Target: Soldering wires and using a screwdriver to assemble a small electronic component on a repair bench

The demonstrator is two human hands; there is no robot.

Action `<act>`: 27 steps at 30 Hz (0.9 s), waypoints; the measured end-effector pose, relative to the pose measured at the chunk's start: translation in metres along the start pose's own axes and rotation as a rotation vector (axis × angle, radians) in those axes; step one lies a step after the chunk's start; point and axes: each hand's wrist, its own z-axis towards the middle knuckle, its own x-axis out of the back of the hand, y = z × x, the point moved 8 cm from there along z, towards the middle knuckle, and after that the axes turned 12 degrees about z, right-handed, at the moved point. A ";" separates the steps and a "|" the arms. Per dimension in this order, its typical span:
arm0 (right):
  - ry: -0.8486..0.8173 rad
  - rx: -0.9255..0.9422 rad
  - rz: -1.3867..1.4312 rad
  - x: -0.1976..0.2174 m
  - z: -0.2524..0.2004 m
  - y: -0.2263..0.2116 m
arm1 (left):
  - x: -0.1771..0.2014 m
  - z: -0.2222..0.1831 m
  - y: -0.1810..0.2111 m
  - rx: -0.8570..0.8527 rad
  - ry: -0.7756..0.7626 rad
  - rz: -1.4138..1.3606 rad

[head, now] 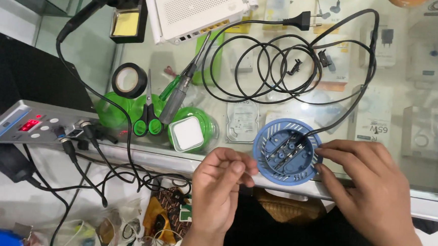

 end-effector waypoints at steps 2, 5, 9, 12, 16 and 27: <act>0.001 -0.010 0.004 0.001 0.000 0.001 | 0.001 -0.004 0.004 -0.006 0.021 0.045; -0.009 -0.008 0.007 0.001 0.002 0.000 | -0.007 -0.012 0.047 -0.376 0.019 0.433; 0.019 -0.029 0.065 0.004 0.004 -0.001 | -0.013 -0.012 0.049 -0.507 0.024 0.906; 0.065 -0.075 0.102 0.007 0.001 0.003 | -0.030 -0.010 0.038 -0.481 -0.034 1.175; 0.121 -0.071 0.087 0.010 0.000 0.002 | -0.064 -0.014 0.033 -0.604 0.065 1.681; -0.148 0.135 -0.168 0.007 0.031 -0.006 | -0.080 -0.014 0.037 -0.857 0.166 1.655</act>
